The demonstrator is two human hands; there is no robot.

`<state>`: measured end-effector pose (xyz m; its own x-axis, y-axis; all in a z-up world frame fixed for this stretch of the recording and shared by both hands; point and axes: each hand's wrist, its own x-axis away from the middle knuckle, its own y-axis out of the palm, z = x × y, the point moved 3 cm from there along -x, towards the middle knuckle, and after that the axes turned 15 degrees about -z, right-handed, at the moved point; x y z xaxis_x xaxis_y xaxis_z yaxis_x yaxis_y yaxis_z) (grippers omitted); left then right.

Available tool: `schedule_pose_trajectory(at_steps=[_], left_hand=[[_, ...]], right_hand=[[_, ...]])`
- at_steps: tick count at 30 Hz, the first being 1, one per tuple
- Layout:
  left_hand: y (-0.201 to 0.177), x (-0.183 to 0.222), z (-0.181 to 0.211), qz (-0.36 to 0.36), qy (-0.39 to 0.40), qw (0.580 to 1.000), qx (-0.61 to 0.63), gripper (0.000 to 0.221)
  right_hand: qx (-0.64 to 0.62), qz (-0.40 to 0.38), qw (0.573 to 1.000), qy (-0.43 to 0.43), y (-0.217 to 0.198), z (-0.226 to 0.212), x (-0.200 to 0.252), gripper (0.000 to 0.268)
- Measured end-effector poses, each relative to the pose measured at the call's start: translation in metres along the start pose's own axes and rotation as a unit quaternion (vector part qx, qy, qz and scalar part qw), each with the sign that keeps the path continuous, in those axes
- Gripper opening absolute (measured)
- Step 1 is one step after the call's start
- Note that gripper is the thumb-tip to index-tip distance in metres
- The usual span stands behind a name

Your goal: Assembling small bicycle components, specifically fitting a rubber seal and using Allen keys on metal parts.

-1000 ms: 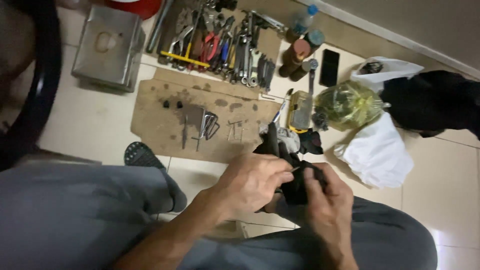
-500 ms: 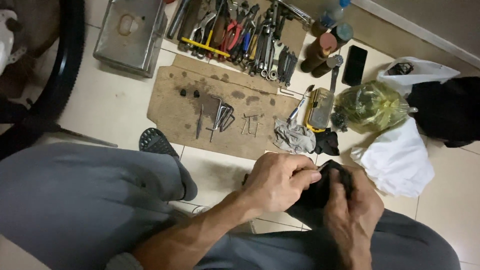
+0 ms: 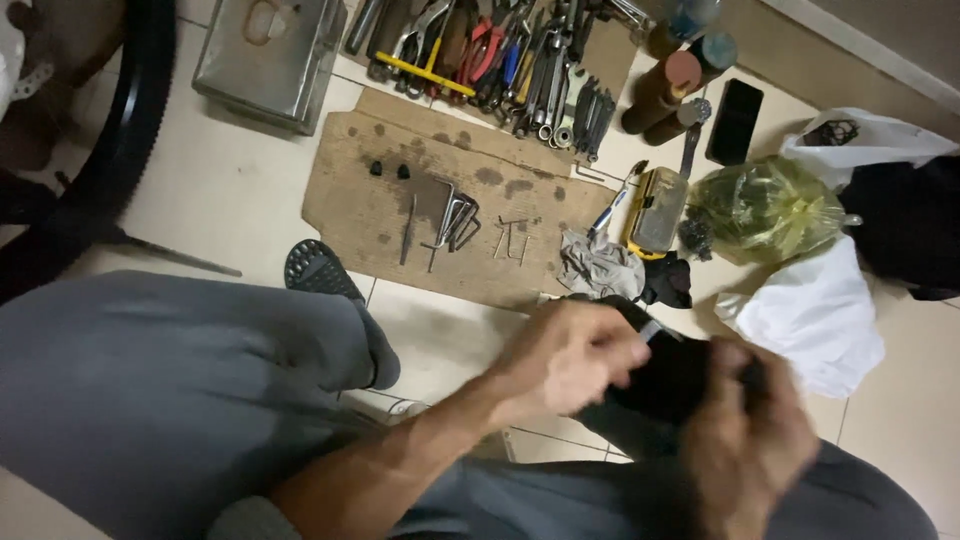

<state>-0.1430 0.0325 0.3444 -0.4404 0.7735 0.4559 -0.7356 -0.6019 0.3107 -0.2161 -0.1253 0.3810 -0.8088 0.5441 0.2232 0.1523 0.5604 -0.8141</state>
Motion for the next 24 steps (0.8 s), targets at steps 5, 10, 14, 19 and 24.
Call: schedule_pose_trajectory(at_steps=[5,10,14,19,24], left_hand=[[-0.076,-0.049,-0.076,0.245,-0.165,0.946,-0.130,0.041],[-0.150,-0.105,-0.195,0.302,-0.217,0.912,-0.173,0.039],[-0.180,-0.116,-0.214,0.297,-0.333,0.870,-0.211,0.031],[-0.180,-0.117,-0.168,0.269,-0.300,0.878,-0.260,0.025],[-0.213,-0.158,-0.206,0.248,-0.326,0.838,-0.362,0.028]], right_hand=[[-0.116,0.018,0.984,-0.136,-0.036,-0.005,0.014,0.014],[0.051,-0.099,0.993,-0.028,-0.051,-0.018,0.011,0.014],[0.141,-0.201,0.959,-0.140,-0.016,-0.002,0.004,0.019],[0.077,-0.280,0.948,-0.128,0.006,-0.001,0.009,0.022],[0.133,-0.292,0.924,-0.208,0.029,0.023,0.011,0.027]])
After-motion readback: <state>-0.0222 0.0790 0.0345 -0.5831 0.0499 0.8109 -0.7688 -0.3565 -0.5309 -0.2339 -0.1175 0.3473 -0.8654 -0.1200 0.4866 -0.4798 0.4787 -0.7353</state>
